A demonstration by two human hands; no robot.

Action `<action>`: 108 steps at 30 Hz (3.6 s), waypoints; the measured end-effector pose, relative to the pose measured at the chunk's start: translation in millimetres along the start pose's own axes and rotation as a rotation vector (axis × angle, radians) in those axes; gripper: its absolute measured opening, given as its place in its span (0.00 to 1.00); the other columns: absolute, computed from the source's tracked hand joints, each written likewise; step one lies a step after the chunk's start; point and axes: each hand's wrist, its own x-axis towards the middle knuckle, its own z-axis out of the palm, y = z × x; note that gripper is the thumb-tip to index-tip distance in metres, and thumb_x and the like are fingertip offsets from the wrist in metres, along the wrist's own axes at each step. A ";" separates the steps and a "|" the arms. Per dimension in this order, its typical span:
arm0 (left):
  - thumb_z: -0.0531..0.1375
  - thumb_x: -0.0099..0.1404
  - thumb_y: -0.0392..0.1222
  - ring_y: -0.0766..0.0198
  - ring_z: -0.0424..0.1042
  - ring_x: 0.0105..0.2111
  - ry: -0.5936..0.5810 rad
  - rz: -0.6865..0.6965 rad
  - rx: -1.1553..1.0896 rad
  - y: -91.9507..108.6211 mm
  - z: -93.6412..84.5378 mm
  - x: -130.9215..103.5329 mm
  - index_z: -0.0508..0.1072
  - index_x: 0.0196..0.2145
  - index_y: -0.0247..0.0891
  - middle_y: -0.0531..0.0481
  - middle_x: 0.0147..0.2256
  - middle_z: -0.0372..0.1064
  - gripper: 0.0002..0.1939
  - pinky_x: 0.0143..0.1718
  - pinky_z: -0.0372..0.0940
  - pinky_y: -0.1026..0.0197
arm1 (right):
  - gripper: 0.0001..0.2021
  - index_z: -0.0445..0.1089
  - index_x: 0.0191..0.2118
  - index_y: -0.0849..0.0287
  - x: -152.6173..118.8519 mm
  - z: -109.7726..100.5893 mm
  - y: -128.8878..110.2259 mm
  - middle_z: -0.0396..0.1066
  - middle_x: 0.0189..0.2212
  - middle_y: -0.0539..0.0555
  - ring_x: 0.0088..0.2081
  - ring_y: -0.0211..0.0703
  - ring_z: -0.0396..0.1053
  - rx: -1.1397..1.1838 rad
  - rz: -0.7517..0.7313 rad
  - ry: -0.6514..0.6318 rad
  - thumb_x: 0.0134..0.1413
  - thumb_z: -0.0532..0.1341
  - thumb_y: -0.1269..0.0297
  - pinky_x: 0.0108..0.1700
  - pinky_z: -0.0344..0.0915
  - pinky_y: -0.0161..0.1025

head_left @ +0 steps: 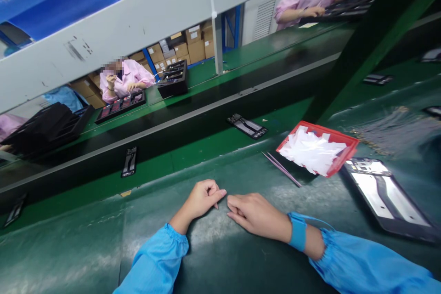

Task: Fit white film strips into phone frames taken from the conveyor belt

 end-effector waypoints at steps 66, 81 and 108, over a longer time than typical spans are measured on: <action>0.66 0.62 0.64 0.29 0.42 0.73 1.040 -0.613 0.897 -32.5 -202.9 14.8 0.53 0.72 0.33 0.21 0.71 0.47 0.51 0.68 0.42 0.25 | 0.15 0.52 0.32 0.54 1.4 1.7 -1.3 0.66 0.24 0.46 0.24 0.41 0.62 0.015 -0.040 0.057 0.63 0.61 0.72 0.29 0.45 0.37; 0.71 0.53 0.44 0.52 0.72 0.52 0.993 -0.111 0.349 5.3 -143.9 3.8 0.55 0.71 0.40 0.41 0.52 0.67 0.51 0.56 0.67 0.50 | 0.13 0.55 0.32 0.54 3.0 -1.2 -2.1 0.67 0.26 0.46 0.26 0.41 0.65 0.095 -0.013 0.029 0.62 0.61 0.71 0.31 0.46 0.38; 0.56 0.75 0.53 0.59 0.74 0.33 0.489 0.216 0.314 -9.4 26.2 -15.3 0.70 0.49 0.39 0.45 0.36 0.75 0.15 0.37 0.67 0.60 | 0.06 0.68 0.39 0.56 4.0 -9.6 12.1 0.72 0.32 0.48 0.31 0.39 0.70 0.189 -0.013 0.458 0.65 0.66 0.68 0.34 0.60 0.34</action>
